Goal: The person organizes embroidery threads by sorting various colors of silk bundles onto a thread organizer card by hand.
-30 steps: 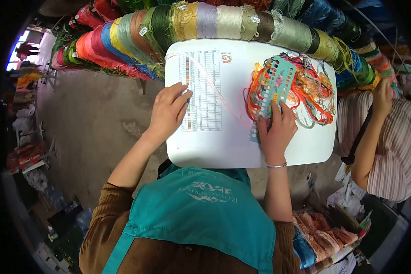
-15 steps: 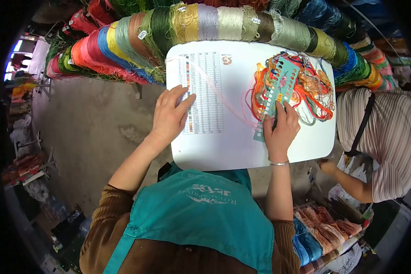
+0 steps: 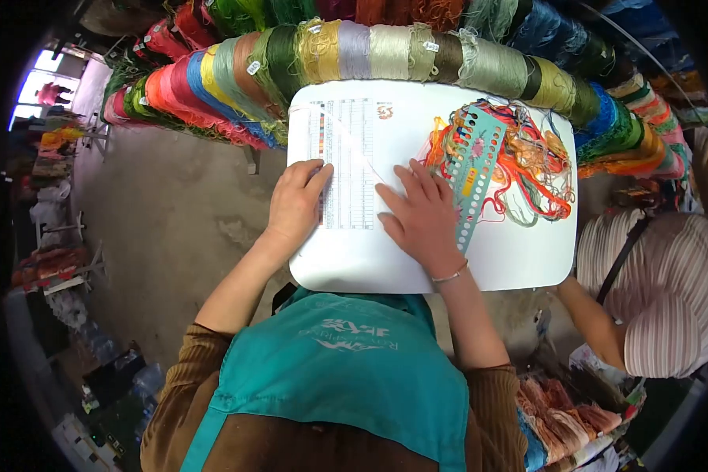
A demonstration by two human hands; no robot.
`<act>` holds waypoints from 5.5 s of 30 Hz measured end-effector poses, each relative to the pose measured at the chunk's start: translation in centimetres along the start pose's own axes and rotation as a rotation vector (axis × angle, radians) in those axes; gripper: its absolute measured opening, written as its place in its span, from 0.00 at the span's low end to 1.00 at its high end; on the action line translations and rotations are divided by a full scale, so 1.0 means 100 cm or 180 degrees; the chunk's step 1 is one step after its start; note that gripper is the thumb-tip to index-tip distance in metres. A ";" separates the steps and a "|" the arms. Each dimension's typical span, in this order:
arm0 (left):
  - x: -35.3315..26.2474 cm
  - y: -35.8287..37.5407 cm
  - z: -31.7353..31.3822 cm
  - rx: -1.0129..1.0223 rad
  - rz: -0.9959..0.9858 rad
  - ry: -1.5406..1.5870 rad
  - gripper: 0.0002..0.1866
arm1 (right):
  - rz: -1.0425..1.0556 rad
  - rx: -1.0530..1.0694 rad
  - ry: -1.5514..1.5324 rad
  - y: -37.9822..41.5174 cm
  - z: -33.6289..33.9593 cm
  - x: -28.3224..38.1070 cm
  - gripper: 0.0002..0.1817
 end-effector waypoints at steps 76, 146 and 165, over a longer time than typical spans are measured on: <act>0.026 -0.031 0.009 0.0830 -0.0946 -0.0181 0.31 | -0.2262 -0.0893 0.0636 -0.003 -0.039 0.031 0.20; 0.130 -0.395 0.327 -0.2087 -0.2714 -0.1404 0.35 | -0.2271 -0.3123 -0.1570 -0.490 0.011 0.029 0.07; 0.135 -0.398 0.324 -0.2279 -0.2867 -0.1284 0.34 | -0.1467 -0.2807 -0.4571 -0.467 -0.002 0.029 0.02</act>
Point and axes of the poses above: each hand's wrist, its own y-axis away from the middle knuckle, its own z-axis out of the back of the hand, x = y × z, the point moved 4 cm from there along -y, towards the middle knuckle, and after that the axes turned 9 degrees about y, right-handed, at the moved point
